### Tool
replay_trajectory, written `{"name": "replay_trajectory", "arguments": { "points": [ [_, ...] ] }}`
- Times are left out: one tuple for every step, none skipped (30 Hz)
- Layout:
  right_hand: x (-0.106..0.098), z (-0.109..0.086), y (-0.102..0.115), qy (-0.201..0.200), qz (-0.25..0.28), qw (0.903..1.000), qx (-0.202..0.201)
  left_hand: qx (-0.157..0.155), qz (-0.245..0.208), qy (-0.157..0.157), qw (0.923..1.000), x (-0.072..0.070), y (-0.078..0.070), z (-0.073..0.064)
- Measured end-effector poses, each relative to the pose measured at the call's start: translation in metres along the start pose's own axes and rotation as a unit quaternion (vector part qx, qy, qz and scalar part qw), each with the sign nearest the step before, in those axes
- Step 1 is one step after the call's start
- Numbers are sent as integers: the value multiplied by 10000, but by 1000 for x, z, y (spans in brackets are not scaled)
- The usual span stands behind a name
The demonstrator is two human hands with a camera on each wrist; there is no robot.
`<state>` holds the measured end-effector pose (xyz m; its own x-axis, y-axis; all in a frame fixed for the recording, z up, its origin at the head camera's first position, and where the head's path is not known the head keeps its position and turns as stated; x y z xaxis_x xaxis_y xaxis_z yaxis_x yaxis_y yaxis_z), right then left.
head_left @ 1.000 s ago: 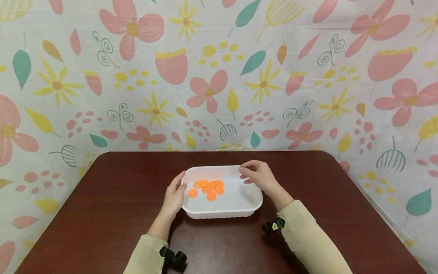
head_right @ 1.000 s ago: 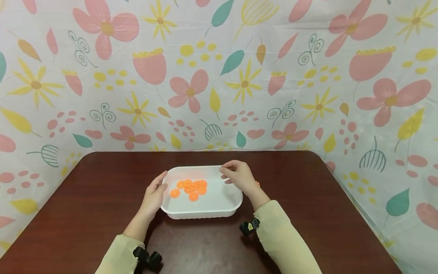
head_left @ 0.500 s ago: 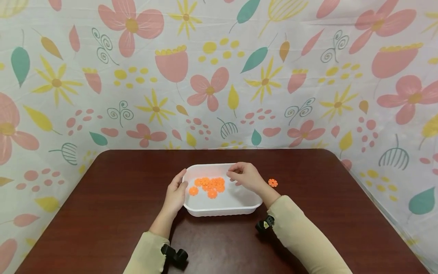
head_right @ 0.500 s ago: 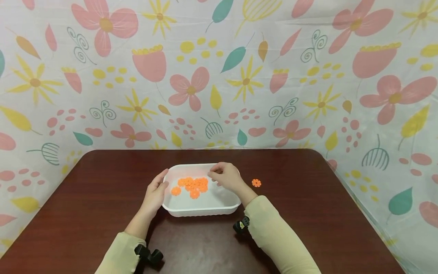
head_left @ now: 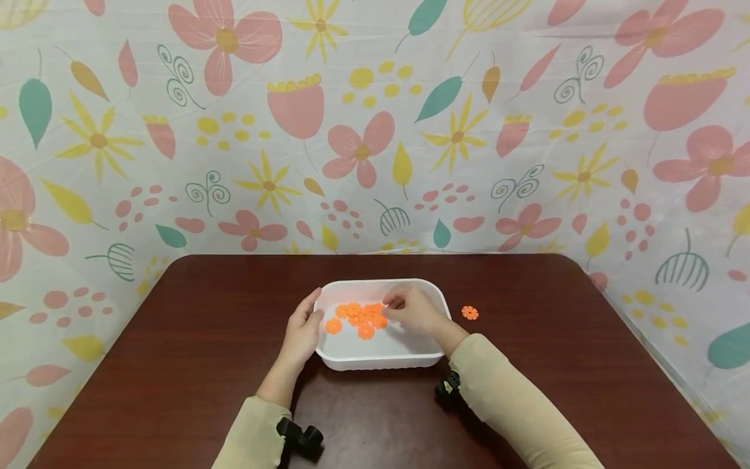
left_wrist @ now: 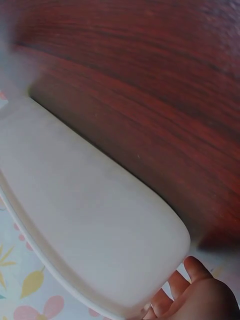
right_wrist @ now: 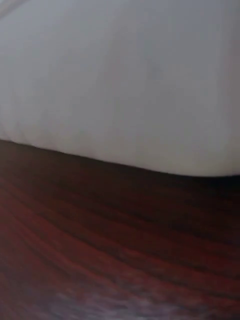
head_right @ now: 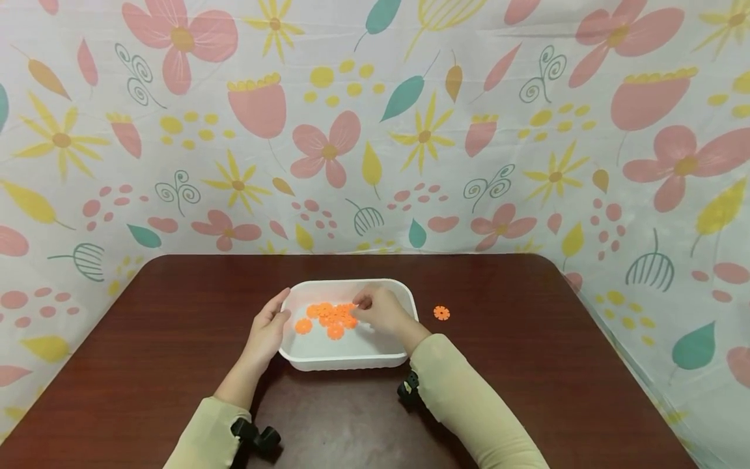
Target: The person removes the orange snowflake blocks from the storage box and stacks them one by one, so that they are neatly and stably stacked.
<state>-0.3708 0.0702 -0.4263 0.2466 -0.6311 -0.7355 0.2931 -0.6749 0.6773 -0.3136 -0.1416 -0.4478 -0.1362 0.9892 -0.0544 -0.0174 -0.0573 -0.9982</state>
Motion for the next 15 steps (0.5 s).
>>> {"name": "replay_trajectory", "arguments": {
  "points": [
    [2, 0, -1, 66, -40, 10000, 27, 10, -10, 1, 10000, 0, -1, -1],
    [4, 0, -2, 144, -90, 9999, 32, 10, -1, 13, 10000, 0, -6, -3],
    [7, 0, -3, 215, -151, 9996, 51, 22, 4, 14, 10000, 0, -6, -4],
    [9, 0, -4, 288, -196, 9994, 66, 15, 11, 14, 10000, 0, -6, -4],
    [11, 0, -4, 349, -261, 9990, 58, 22, 22, 17, 10000, 0, -6, -4],
    [12, 0, -3, 399, -335, 9986, 34, 19, 20, 12, 10000, 0, -6, -4],
    [14, 0, -2, 439, -396, 9982, 13, 33, 6, 13, 10000, -1, -6, -4],
    [15, 0, -1, 467, -471, 9978, -20, 33, 3, 9, 10000, -1, -6, -3],
    [16, 0, 0, 477, -538, 9974, -56, 61, -2, 3, 10000, -1, -2, -1],
    [16, 0, 1, 482, -606, 9969, -116, 59, -10, -3, 10000, -1, -2, -1],
    [16, 0, 3, 492, -686, 9963, -187, 97, -15, 8, 10000, -1, -3, -1],
    [17, 0, 4, 498, -756, 9956, -248, 96, -27, 8, 10000, 0, -3, -1],
    [17, 0, 5, 497, -821, 9950, -290, 125, -36, 19, 9999, 0, -3, 0],
    [18, 1, 6, 493, -895, 9942, -332, 107, -37, 18, 9999, 0, -3, 0],
    [18, 1, 6, 495, -965, 9934, -365, 116, -40, 20, 9999, 0, -3, 0]
  ]
}}
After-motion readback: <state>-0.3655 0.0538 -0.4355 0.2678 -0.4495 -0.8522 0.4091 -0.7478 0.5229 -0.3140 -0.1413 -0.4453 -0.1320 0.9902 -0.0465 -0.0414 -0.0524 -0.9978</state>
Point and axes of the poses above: each hand's wrist, its own z-axis towards the middle knuckle, its own x-axis out of the palm, y = z × x, the point moved 10 cm from there along z, towards the middle knuckle, and after that the axes turned 5 degrees about -z, right-handed, at the moved point
